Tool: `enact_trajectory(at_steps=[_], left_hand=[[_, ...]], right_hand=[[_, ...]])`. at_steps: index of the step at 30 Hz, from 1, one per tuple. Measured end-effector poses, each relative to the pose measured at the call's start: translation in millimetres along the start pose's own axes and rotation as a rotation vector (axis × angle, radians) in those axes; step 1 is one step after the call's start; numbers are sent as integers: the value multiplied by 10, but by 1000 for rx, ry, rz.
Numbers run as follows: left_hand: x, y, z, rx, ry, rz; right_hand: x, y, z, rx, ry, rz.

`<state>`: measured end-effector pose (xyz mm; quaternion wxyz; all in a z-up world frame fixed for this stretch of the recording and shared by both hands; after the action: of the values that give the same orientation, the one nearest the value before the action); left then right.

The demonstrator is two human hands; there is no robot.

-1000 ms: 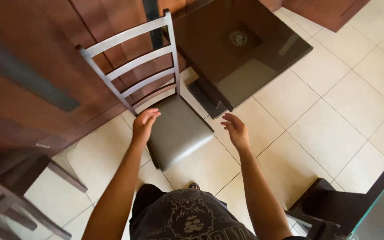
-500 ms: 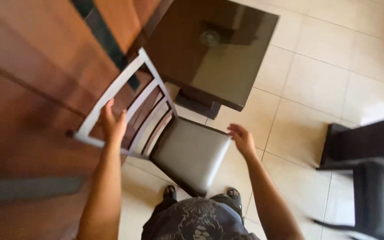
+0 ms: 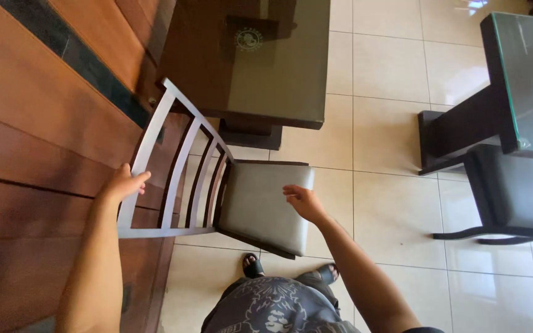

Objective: Moving chairs from around the room to a specific square table.

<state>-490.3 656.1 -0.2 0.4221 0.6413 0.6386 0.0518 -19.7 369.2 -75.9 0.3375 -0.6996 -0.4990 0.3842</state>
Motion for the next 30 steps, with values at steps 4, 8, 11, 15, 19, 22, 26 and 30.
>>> enact_trajectory(at_steps=[4,8,11,15,19,22,26,30], left_hand=[[-35,88,47,15,6,63],[-444,472,198,30,-64,160],[-565,827,347,66,-121,260],[-875,1428,620,384,-135,514],[-1301,2124,998,242,-290,626],[-1656,2635,1320,128,-344,729],[-1969,3041,1784,-24,-257,827],[-2259,3326,2172,-4,-27,1070]], right_hand=[[26,-234,129,-82,-10,49],[-86,-357,343,-113,-62,82],[-2,-517,434,-103,-78,7],[-138,-796,507,-30,-118,-95],[-463,-1191,303,87,-116,-140],[-687,-1322,116,171,-83,-141],[-983,-1107,-142,438,27,-91],[-1332,-966,-363,674,155,-114]])
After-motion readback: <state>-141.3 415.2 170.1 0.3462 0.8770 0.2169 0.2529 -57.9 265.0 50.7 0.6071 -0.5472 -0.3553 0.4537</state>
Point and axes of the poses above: each hand's wrist, its own x-axis towards the middle knuckle, its own z-axis out of the palm, y = z × x, the point moved 6 cm from there along x, towards the middle knuckle, and after that the axes turned 8 degrees about -x, right-handed, at the moved point
